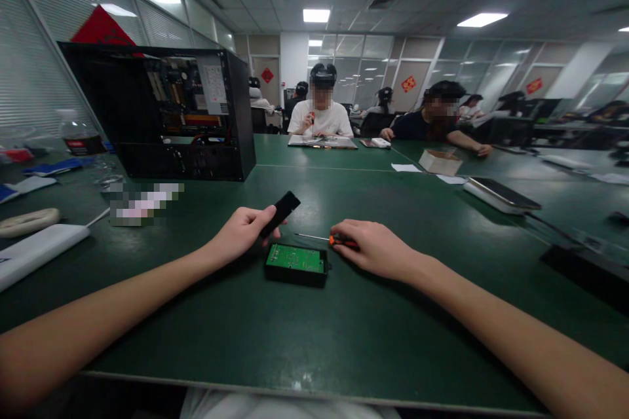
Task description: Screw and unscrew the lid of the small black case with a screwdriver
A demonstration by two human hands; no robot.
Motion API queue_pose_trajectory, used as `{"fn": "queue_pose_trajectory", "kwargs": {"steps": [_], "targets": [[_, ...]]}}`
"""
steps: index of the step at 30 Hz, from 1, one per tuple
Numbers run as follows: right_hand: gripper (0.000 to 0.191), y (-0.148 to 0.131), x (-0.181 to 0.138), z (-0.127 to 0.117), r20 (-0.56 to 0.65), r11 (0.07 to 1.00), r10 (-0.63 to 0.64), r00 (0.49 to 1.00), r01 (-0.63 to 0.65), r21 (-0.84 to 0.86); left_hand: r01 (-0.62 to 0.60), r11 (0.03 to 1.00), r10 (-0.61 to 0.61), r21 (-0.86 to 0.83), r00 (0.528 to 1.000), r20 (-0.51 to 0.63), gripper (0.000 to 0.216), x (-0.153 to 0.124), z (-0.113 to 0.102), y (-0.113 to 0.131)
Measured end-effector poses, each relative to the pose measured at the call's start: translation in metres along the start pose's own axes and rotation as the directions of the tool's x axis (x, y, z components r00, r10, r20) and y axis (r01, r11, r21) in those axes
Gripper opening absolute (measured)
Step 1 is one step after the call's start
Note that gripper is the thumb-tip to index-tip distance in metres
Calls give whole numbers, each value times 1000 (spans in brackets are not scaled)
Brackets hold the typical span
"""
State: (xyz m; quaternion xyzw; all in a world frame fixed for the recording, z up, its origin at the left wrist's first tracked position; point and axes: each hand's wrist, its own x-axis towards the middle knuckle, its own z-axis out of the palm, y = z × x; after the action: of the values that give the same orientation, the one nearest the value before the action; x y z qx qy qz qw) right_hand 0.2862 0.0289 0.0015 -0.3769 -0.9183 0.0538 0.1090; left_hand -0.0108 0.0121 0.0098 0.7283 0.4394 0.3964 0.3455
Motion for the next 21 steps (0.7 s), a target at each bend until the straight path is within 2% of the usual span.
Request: {"fn": "queue_pose_trajectory", "kwargs": {"steps": [3, 6, 10, 14, 18, 21], "targets": [[31, -3, 0, 1, 0, 999, 28, 1000, -28, -16, 130, 991, -131, 22, 989, 67, 55, 4, -4, -7], [32, -8, 0, 1, -1, 998, 49, 999, -49, -40, 170, 982, -177, 85, 981, 83, 46, 5, -6, -9], [35, -14, -2, -1, -66, 999, 27, 997, -29, -29, 148, 985, -156, 90, 984, 91, 42, 6, -6, -9], [42, -27, -2, 2, -188, 990, -117, 975, 130, 57, 126, 990, -131, 56, 987, 92, 37, 7, -3, -12], [57, -47, -1, 11, -204, 977, -188, 961, 205, 64, 119, 992, -122, 29, 985, 119, 33, 6, 1, -13], [52, -57, -2, 15, -197, 976, -189, 962, 206, 69, 111, 993, -113, 28, 986, 124, 33, 4, 4, -9]]}}
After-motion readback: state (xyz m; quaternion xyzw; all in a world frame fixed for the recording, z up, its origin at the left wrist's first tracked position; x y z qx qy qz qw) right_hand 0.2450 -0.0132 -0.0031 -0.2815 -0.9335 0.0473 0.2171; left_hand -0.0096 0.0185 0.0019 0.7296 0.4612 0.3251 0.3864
